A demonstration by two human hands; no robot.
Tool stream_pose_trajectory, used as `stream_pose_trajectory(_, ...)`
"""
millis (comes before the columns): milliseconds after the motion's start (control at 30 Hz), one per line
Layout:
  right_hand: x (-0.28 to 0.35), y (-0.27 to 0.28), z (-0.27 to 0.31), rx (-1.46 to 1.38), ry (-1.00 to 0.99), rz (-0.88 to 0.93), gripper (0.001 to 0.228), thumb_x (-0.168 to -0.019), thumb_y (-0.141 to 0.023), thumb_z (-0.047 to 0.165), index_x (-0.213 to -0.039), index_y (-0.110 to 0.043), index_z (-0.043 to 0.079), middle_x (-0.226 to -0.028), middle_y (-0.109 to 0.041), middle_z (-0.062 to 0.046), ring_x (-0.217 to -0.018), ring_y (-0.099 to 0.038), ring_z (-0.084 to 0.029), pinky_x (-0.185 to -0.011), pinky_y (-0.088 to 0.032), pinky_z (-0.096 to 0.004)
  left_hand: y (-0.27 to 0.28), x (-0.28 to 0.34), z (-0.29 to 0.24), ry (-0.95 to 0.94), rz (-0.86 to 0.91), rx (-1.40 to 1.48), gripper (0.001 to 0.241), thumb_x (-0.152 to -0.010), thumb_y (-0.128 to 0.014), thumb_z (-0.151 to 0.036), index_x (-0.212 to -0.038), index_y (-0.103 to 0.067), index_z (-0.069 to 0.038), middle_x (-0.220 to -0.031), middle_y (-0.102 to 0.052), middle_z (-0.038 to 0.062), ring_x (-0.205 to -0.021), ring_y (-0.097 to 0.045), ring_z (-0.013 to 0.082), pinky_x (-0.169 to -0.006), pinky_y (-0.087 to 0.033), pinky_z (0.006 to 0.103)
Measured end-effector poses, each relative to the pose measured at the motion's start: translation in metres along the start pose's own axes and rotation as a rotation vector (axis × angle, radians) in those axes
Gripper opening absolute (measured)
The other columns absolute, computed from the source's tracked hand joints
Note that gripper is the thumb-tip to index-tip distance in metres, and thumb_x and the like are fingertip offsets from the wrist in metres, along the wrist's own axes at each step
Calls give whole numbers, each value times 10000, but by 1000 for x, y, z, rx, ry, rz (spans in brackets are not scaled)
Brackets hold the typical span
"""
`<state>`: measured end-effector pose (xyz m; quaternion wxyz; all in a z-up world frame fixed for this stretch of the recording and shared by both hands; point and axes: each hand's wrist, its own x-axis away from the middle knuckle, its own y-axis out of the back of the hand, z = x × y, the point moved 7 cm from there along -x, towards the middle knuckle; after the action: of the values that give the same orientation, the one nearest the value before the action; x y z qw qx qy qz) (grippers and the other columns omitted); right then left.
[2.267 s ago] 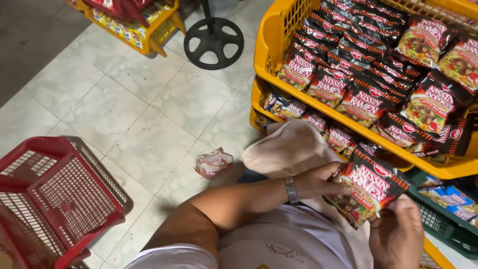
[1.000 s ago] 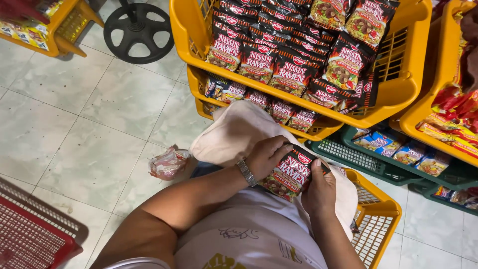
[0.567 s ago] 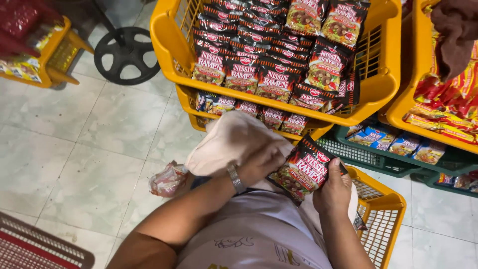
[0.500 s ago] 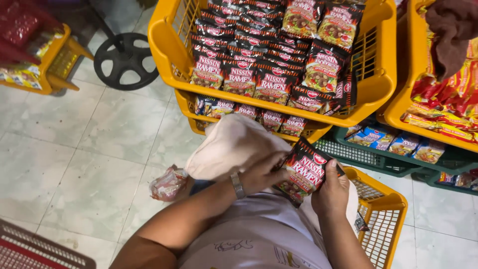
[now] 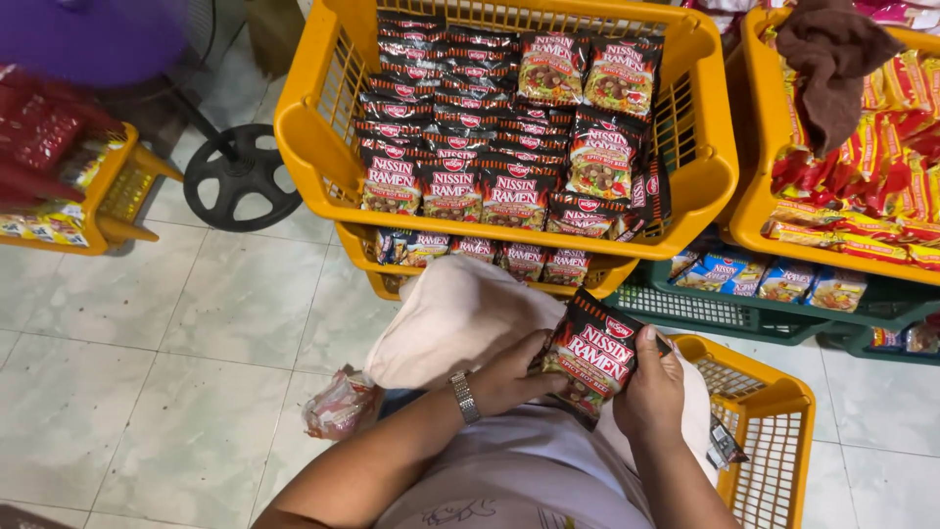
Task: The recorder is sorting and stocking instant noodle packets from a floor-level basket into plastic crates on a low shelf.
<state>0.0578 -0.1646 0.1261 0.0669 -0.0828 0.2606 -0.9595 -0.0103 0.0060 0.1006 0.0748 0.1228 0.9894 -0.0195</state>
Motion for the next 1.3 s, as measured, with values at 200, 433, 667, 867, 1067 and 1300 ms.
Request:
stream_pose_trajectory(200, -12, 9, -1, 11, -17, -26, 322, -1111, -479, 293, -1177, -614, 8, -1100, -707, -123, -961, -692, -210, -895, -568, -379, 6, -1, 21, 262, -42, 186, 599, -915, -715, -165, -1429, -433, -44, -1188, -654, 60, -1002, -656, 132, -760, -596, 306)
stream_pose_trajectory(433, -54, 60, 38, 445, 143, -144, 408, -1100, -460, 355, -1318, -625, 52, -1101, -658, -117, -1070, -618, -258, -902, -516, -379, 63, -11, 28, 190, -189, 197, 549, -976, -704, -138, -1447, -436, -52, -1241, -638, 95, -1055, -671, 155, -774, -634, 305)
stream_pose_trajectory(667, -83, 178, -54, 1963, -29, -106, 587, -901, -584, 572, -1432, -585, 321, -1380, -480, -207, -1305, -436, -425, -1002, -407, -698, 168, -45, -42, 106, -430, 281, 542, -980, -631, -135, -1463, -385, -122, -1282, -659, 91, -1091, -715, 194, -738, -644, 333)
stream_pose_trajectory(867, -56, 129, -29, 1933, -194, -92, 651, -801, -599, 658, -1390, -586, 381, -1402, -488, -102, -1368, -430, -347, -1000, -262, -828, 237, -86, -82, 41, -580, 194, 414, -1014, -625, -169, -1392, -467, -103, -1227, -714, 81, -983, -734, 197, -713, -635, 331)
stream_pose_trajectory(1067, -67, 159, -27, 1776, -95, -216, 532, -802, -640, 615, -1242, -727, 328, -1236, -634, -55, -1236, -584, -265, -1042, -374, -646, 310, -140, -50, 159, -678, 153, 338, -1001, -628, -171, -1296, -469, -120, -1083, -715, 77, -738, -732, 221, -594, -617, 339)
stream_pose_trajectory(1300, -72, 184, -36, 1696, 18, -278, 465, -826, -651, 574, -1128, -770, 240, -1151, -677, -17, -1126, -642, -242, -982, -424, -531, 343, -192, -36, 231, -769, 83, 386, -984, -656, -179, -1315, -467, -119, -1055, -715, 101, -706, -720, 219, -568, -606, 343)
